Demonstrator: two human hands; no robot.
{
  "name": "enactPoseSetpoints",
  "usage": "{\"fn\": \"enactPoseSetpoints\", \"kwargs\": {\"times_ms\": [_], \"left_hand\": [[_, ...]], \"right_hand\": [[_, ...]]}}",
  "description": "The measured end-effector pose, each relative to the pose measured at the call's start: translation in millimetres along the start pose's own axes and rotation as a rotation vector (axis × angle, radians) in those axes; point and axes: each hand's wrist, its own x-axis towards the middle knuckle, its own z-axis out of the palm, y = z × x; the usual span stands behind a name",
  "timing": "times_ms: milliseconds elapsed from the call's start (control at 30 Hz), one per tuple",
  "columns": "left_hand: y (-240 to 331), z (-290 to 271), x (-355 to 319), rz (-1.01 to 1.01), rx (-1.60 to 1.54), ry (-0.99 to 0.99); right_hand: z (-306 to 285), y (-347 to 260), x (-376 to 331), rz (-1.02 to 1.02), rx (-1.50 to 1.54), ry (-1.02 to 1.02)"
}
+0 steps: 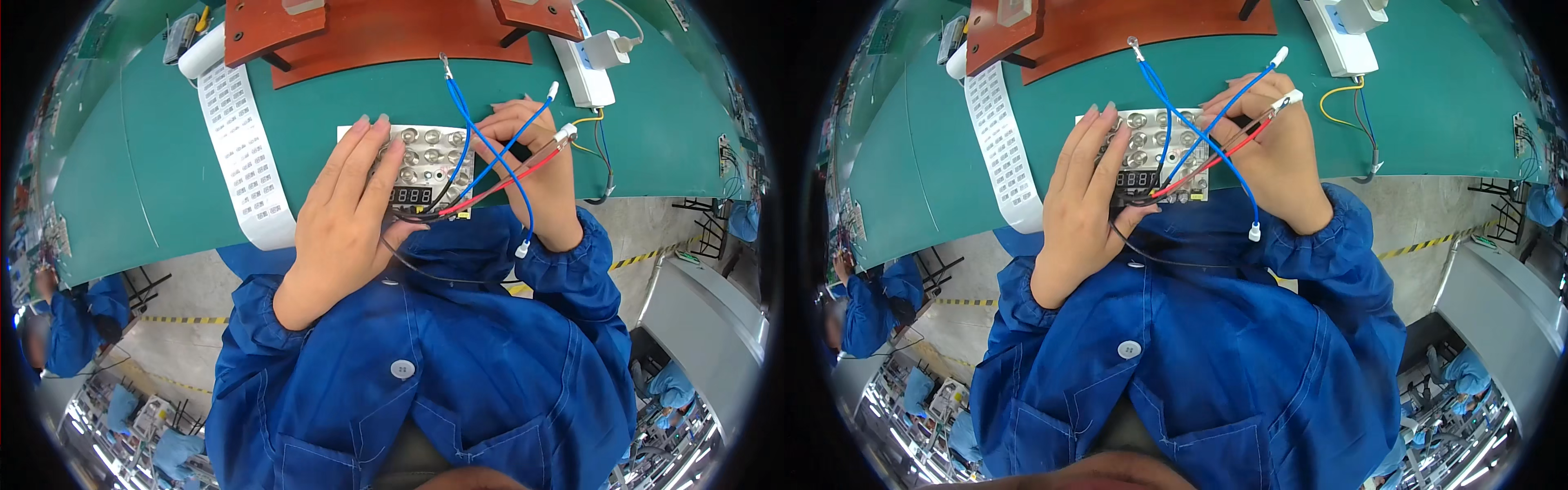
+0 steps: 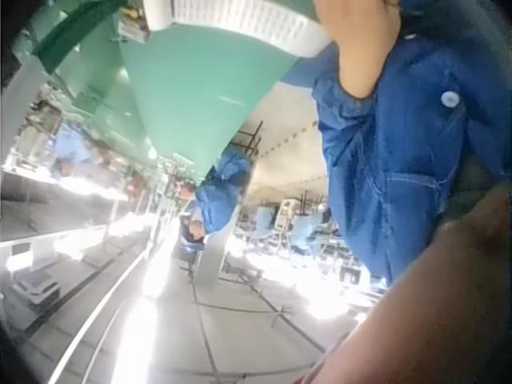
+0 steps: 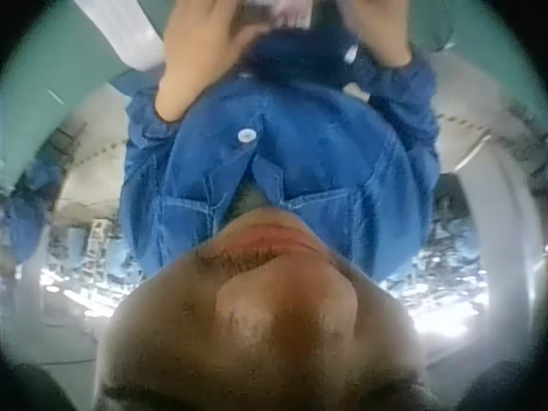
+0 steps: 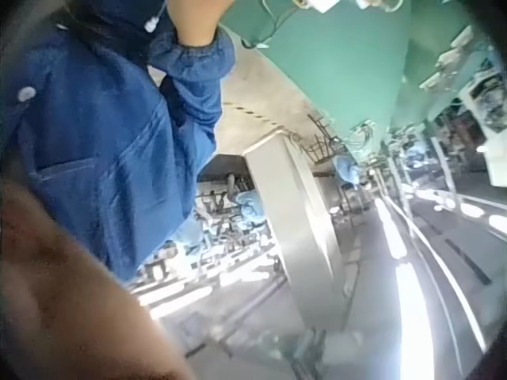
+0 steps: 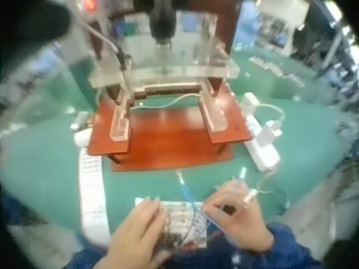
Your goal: Assembling electronic components, connecting wires, and placing circuit boards into a testing fixture on a production line.
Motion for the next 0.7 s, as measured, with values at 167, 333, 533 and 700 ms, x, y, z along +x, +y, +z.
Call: {"fn": "enactPoseSetpoints", "kwargs": {"times_ms": [167,333,533,700], "left_hand": [[-1,0,1,-0.021,-0.029,0.004],[-2,-1,2,-0.025,-0.025,-0.030],[2,-3,2,-0.039,-0.029,-0.048],[4,-4,1,-0.031,0.011,-0.052]], "right_hand": [[1,0,2,-0.044,-0.028,-0.001],[3,0,3,-0.048,-0.057,0.009],[6,-3,0,-0.065,-0.111,0.056],[10,-10,-3,-0.066,-0.197,0.103]]}}
